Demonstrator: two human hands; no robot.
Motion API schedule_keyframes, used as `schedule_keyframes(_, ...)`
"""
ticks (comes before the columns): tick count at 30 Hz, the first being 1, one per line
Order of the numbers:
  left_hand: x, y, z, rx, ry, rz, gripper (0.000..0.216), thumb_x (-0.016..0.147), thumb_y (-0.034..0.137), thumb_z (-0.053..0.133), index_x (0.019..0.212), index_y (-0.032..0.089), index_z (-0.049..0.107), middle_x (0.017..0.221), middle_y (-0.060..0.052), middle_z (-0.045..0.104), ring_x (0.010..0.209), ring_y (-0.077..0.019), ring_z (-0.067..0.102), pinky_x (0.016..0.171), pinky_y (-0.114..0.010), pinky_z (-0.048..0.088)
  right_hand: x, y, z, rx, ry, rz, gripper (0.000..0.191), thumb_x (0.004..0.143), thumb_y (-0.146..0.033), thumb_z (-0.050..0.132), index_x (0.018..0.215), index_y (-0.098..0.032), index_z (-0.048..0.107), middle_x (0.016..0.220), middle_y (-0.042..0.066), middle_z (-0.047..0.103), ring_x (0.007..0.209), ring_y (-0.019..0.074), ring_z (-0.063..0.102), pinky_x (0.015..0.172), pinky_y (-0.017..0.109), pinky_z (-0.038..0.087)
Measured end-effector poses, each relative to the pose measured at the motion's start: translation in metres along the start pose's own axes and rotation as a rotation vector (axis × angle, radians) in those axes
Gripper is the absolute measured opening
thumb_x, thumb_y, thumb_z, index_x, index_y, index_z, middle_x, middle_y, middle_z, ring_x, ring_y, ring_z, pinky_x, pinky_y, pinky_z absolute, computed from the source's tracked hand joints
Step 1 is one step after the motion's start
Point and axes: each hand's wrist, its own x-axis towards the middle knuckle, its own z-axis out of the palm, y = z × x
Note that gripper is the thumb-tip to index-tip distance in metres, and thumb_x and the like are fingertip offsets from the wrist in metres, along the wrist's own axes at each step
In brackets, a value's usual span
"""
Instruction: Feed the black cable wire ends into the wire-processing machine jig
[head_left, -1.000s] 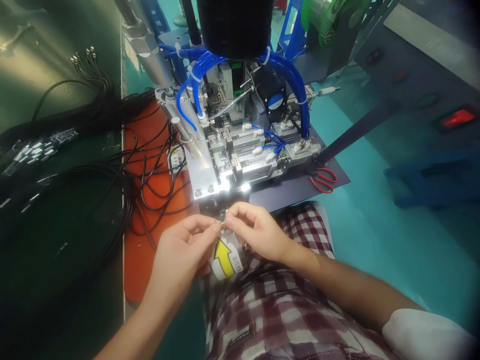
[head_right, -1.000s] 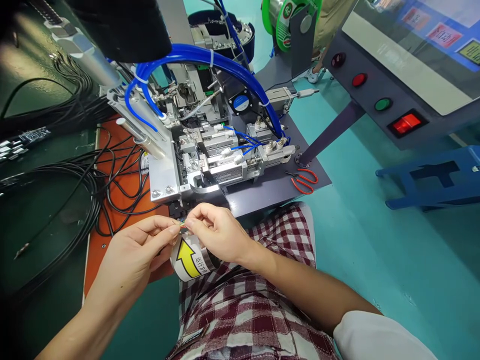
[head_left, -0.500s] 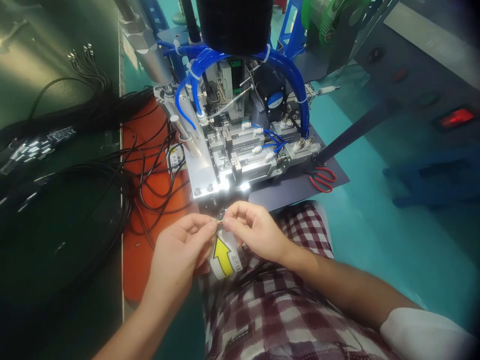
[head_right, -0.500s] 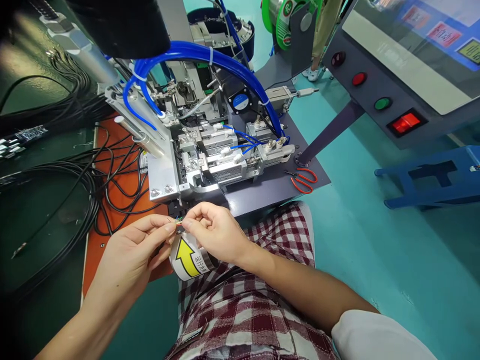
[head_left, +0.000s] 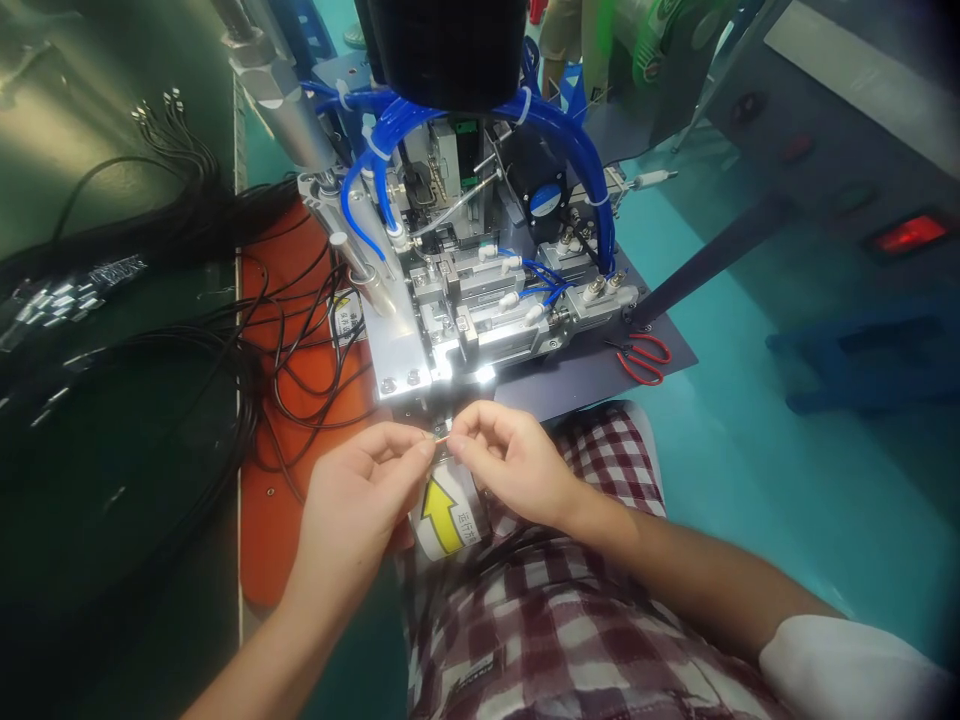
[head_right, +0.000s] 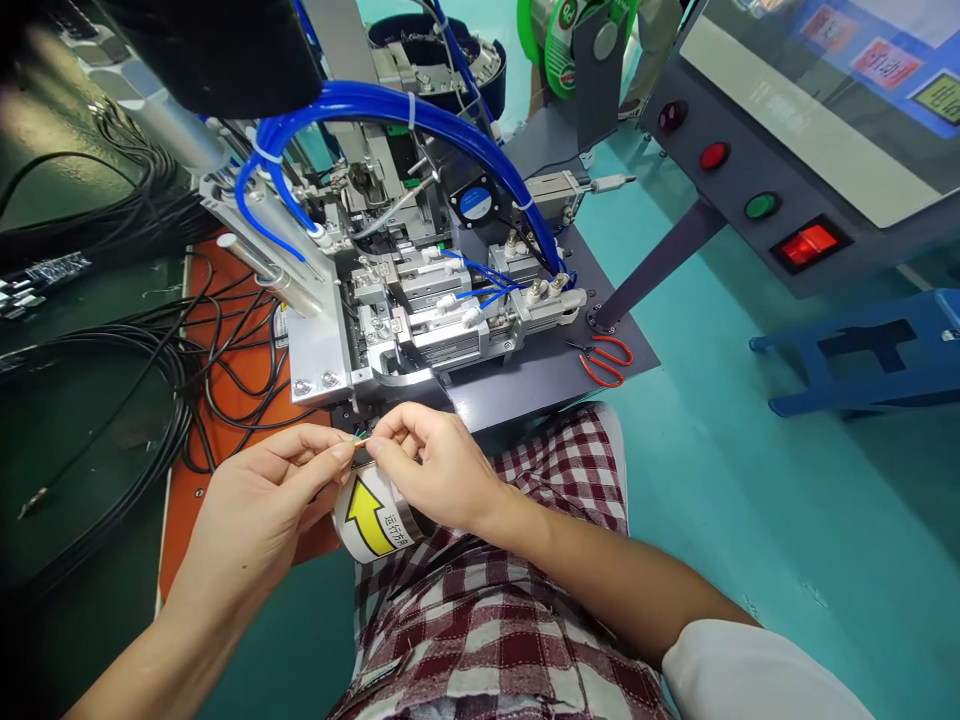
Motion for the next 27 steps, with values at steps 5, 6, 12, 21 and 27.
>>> schedule_keyframes(5,0.0,0.002,0.002,0.043,-0.001,-0.004,0.036,0.073,0.053,0.077,0.079,0.019,0.068,0.043,0.007,0.043,0.035,-0.0046,0.035,0.035,-0.015,0.026,0.002,-0.004,-0.006,0.052,-0.032,0.062,0.017,0.085,-0.032,0.063,0.081,-0.016,0.06,0.066,-0.004,0.054,0.049,0.0064,0.042,0.047,0.021,0.034)
schedule_keyframes(6,0.001,0.002,0.002,0.053,-0.008,-0.003,0.036,0.073,0.054,0.077,0.079,0.019,0.068,0.043,0.007,0.044,0.035,-0.0047,0.035,0.035,-0.015,0.026,0.003,-0.004,-0.006,0.062,-0.03,0.064,0.017,0.084,-0.032,0.064,0.081,-0.016,0.061,0.067,-0.004,0.054,0.049,0.0064,0.041,0.047,0.021,0.033)
schedule_keyframes(12,0.001,0.0,-0.002,0.098,-0.053,-0.008,0.038,0.073,0.055,0.076,0.084,0.019,0.068,0.05,0.005,0.051,0.04,-0.0062,0.041,0.039,-0.017,0.034,0.004,-0.003,-0.005,0.073,-0.038,0.051,0.013,0.084,-0.028,0.064,0.08,-0.016,0.059,0.061,-0.005,0.052,0.048,0.0061,0.042,0.046,0.02,0.034)
schedule_keyframes(21,0.001,0.003,0.0,0.058,-0.043,-0.049,0.038,0.072,0.054,0.077,0.08,0.018,0.069,0.046,0.006,0.046,0.037,-0.0063,0.038,0.035,-0.017,0.028,0.0,0.004,0.003,0.194,-0.056,0.046,0.015,0.091,-0.03,0.059,0.084,-0.019,0.053,0.06,-0.008,0.051,0.047,0.0063,0.047,0.047,0.019,0.041)
schedule_keyframes(27,0.001,0.0,0.002,-0.064,-0.011,-0.026,0.03,0.072,0.045,0.079,0.079,0.018,0.068,0.055,0.004,0.052,0.041,-0.0046,0.038,0.038,-0.016,0.03,-0.004,0.005,0.011,0.203,0.025,0.022,0.016,0.091,-0.031,0.06,0.084,-0.02,0.051,0.059,-0.008,0.051,0.046,0.0069,0.048,0.046,0.02,0.042)
